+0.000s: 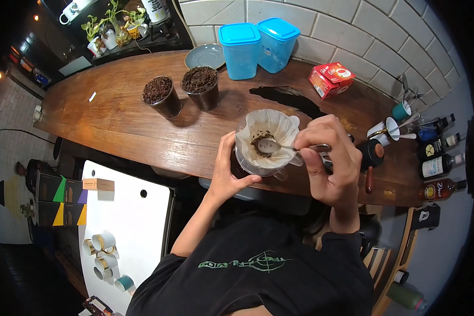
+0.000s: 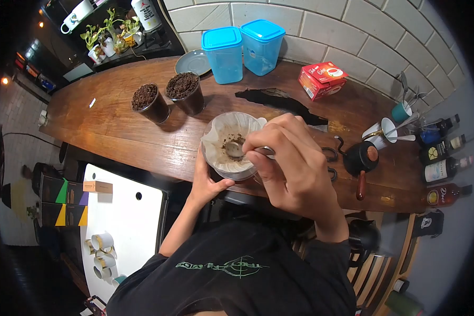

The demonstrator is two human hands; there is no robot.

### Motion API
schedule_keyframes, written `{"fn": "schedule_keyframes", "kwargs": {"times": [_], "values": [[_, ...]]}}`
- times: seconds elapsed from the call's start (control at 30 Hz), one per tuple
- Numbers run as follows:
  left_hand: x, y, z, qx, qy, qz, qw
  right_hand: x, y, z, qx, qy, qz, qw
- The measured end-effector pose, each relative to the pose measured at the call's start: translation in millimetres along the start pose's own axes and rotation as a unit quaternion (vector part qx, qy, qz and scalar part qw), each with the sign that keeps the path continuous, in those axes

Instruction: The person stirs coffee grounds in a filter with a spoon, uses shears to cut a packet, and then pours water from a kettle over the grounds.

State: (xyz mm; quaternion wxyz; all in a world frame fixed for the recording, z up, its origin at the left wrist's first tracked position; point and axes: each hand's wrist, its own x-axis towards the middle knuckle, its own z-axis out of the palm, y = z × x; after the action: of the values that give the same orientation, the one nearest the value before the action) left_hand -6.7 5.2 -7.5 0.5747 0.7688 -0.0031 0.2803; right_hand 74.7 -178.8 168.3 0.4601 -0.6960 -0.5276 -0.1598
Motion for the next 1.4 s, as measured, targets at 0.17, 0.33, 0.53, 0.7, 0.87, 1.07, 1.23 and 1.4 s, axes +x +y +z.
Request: {"fn": "schedule_keyframes", "kwargs": {"times": [0.17,0.33,0.53,0.7,0.87,1.07,1.23,1.4], "values": [[0.0,-3.2,1.0,-0.017,-0.005,-0.009,1.0,2.3,9.7,4.4,-0.016,-0.049,-0.014,0.999],[0.4,-0.7,0.9,-0.003,0.005,0.0,1.0,3.3,16.1,10.1,-0.013,-0.034,-0.015,0.999],[1.2,-1.9,-0.2,0.023,0.007,0.02,1.0,16.4,19.3,2.1,-0.033,-0.065,-0.067,0.995],[0.8,1.0,-0.9,0.064,0.013,0.038,0.997,5.8,6.0,-13.3,-0.074,-0.191,-0.089,0.975],[1.0,-0.5,-1.2,0.077,0.005,0.042,0.996,7.1,15.5,-10.5,-0.038,-0.111,-0.074,0.99],[2.7,-0.3,-1.7,0.06,0.006,0.038,0.997,5.0,15.1,-11.7,-0.029,-0.165,-0.095,0.981],[2.7,0.4,-1.7,0.073,0.011,0.042,0.996,0.2,10.4,-11.2,-0.024,-0.145,-0.079,0.986],[2.2,0.1,-1.0,0.066,0.013,0.039,0.997,4.1,16.2,-5.7,-0.016,-0.117,-0.059,0.991]]}}
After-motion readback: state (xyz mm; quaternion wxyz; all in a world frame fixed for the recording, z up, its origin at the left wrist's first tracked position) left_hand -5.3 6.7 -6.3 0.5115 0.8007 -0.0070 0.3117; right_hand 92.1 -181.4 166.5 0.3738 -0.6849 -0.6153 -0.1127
